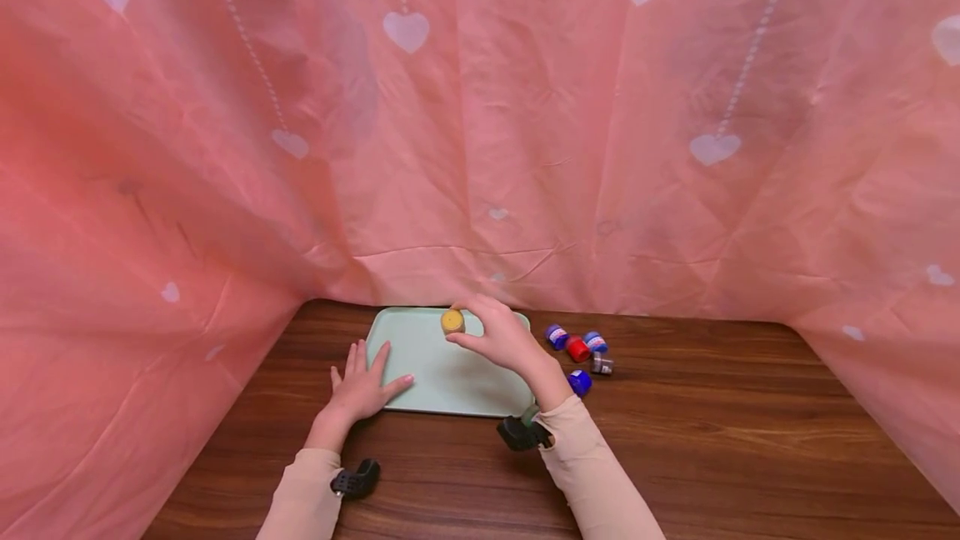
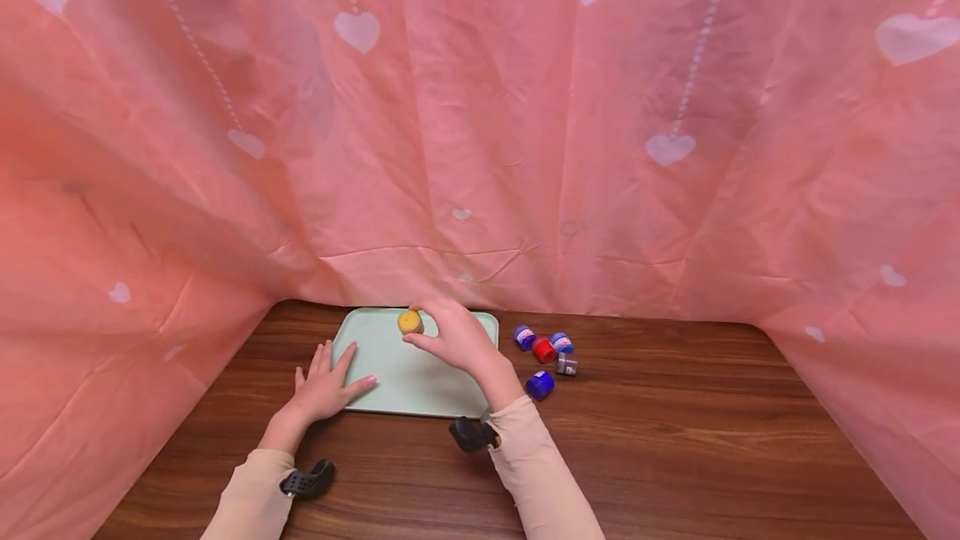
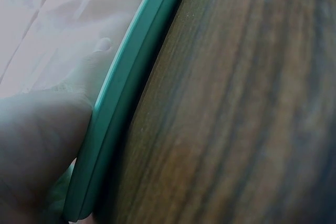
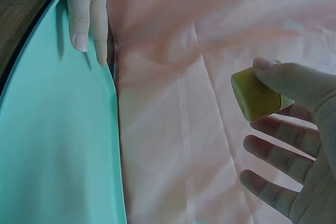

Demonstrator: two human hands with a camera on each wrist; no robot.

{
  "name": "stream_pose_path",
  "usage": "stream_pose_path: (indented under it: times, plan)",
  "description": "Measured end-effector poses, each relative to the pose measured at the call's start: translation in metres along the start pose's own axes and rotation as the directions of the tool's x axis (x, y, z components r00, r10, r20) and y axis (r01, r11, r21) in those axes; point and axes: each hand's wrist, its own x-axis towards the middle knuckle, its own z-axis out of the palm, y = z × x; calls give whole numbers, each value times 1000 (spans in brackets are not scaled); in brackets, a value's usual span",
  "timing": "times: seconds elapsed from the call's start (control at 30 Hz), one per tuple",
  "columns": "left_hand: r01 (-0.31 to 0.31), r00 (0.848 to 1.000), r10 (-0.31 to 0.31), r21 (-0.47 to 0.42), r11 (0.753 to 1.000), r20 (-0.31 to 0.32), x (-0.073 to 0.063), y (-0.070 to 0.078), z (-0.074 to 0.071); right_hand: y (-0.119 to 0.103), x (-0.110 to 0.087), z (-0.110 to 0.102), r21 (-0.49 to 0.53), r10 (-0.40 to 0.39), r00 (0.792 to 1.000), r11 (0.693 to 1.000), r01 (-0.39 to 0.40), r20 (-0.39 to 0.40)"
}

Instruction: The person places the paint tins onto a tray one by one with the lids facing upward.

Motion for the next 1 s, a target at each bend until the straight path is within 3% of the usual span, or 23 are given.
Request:
stream_pose_path:
  times: [0.33, 0.73, 1.0]
  plan:
    - [-3, 1000, 3, 6, 1000, -3, 0, 2, 2, 8, 22, 12, 28, 30, 999, 999, -31, 21]
    - [21, 1000, -21, 10, 1000, -11, -4, 0, 3, 19, 51, 50, 47, 32, 996, 998, -36, 81]
    - [24, 1000, -24, 6, 1000, -16, -6, 0, 4, 21, 68, 69, 43, 78, 987, 995, -85, 142]
